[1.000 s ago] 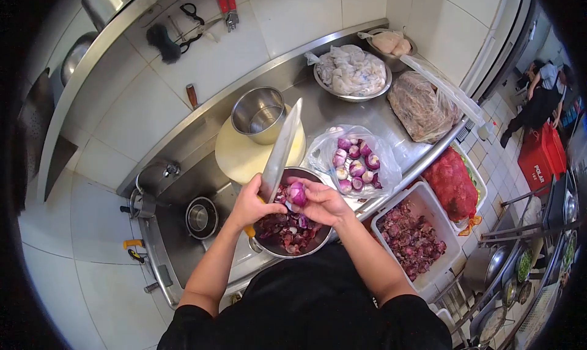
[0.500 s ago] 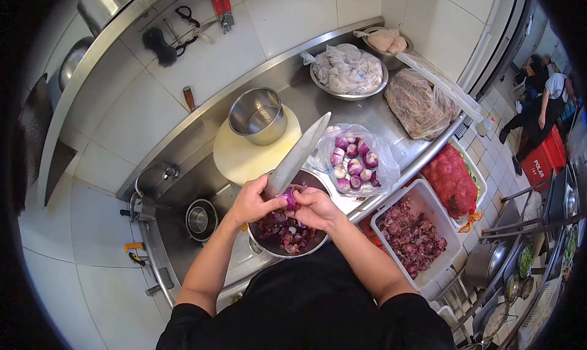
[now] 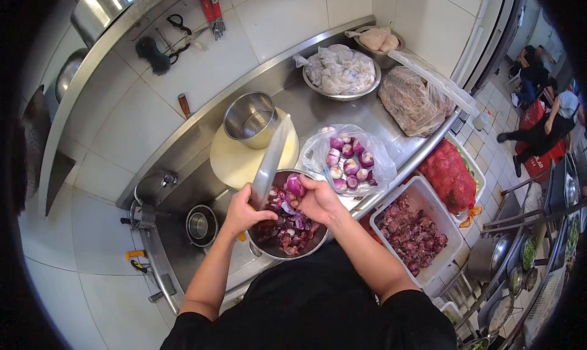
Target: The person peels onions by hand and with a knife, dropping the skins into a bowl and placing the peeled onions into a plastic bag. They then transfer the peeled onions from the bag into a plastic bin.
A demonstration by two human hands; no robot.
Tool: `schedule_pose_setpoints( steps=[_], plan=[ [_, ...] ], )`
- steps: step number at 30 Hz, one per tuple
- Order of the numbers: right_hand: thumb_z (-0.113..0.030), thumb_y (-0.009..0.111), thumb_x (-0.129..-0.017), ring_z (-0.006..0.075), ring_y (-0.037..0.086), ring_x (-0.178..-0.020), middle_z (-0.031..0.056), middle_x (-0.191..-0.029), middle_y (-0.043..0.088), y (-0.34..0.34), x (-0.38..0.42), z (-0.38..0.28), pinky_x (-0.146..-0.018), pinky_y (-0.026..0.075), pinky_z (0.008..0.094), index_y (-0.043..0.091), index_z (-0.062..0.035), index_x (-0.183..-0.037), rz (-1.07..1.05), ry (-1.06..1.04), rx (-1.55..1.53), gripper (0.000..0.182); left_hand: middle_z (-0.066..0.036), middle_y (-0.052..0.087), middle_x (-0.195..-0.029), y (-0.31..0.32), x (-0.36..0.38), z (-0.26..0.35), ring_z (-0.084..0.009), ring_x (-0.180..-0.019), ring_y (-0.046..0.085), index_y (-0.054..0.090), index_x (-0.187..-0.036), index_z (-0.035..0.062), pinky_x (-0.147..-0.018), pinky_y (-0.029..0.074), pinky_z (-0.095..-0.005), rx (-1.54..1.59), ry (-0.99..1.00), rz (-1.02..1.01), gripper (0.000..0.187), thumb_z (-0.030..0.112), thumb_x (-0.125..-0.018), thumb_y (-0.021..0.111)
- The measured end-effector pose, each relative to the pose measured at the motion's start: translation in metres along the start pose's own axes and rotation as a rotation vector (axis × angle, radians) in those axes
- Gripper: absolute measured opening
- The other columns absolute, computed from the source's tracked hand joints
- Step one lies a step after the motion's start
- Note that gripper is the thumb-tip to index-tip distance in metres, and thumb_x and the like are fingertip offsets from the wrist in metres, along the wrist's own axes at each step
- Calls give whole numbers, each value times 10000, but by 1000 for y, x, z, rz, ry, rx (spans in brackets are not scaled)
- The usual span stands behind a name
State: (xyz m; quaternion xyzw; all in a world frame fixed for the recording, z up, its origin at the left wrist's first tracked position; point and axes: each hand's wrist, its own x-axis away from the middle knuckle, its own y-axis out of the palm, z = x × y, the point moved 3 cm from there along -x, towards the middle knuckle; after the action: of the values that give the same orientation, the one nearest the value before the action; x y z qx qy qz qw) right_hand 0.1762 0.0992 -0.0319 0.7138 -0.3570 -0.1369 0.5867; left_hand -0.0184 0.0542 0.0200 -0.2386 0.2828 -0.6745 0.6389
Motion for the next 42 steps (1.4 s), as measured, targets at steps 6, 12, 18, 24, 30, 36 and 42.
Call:
schedule_pose_setpoints(
  steps=[6, 12, 18, 24, 30, 36, 42],
  plan=[
    [-294, 410, -993, 224, 566, -843, 101, -1011, 625, 22, 11, 17, -778, 449, 363, 534, -36, -1206, -111, 66, -96, 357, -88, 537, -726, -1, -14, 19, -194, -659, 495, 489, -826, 18, -640, 439, -327, 177, 59, 30, 671, 441, -513, 905],
    [-266, 396, -1005, 194, 578, -849, 94, -1080, 622, 10, 3, 28, -756, 443, 343, 476, -26, -1267, -144, 42, 8, 363, -134, 589, -781, -4, -23, 39, -242, -698, 564, 526, -890, -5, -662, 456, -356, 59, 28, -79, 692, 477, -539, 877],
    [-141, 452, -972, 133, 573, -870, 47, -1014, 612, 12, 7, 26, -752, 450, 329, 502, -72, -1185, 153, -28, 342, 229, -172, 615, -800, -8, -26, 37, -343, -748, 599, 534, -884, 2, -692, 466, -407, -90, 219, -158, 678, 538, -587, 825],
    [-61, 412, -939, 171, 593, -896, 64, -1046, 610, 7, 1, 28, -747, 486, 363, 515, -71, -1178, 177, 34, 336, 260, -171, 611, -788, -5, -18, 40, -368, -739, 594, 529, -829, 22, -657, 464, -424, -245, 255, -173, 553, 490, -680, 784],
    [-137, 430, -957, 190, 590, -800, 83, -960, 631, 14, -4, 39, -719, 485, 352, 582, -37, -1071, 344, -33, 88, 215, -168, 599, -769, 11, -8, 17, -355, -696, 587, 562, -839, 20, -630, 459, -412, -143, 295, -90, 500, 431, -687, 803],
    [-224, 475, -975, 228, 615, -899, 90, -1003, 652, 2, -6, 6, -817, 493, 393, 592, -57, -1075, 234, -193, -69, 227, -141, 611, -782, 21, 12, 17, -286, -685, 594, 599, -893, 15, -647, 468, -361, -12, 289, -58, 477, 351, -661, 844],
    [-322, 511, -972, 165, 592, -946, 38, -1055, 666, -14, 3, -6, -840, 427, 339, 610, -129, -1125, 364, -46, 150, 266, -131, 580, -661, 4, 7, -1, -245, -578, 553, 490, -748, 27, -582, 450, -355, -9, 58, 92, 548, 398, -618, 872]
  ],
)
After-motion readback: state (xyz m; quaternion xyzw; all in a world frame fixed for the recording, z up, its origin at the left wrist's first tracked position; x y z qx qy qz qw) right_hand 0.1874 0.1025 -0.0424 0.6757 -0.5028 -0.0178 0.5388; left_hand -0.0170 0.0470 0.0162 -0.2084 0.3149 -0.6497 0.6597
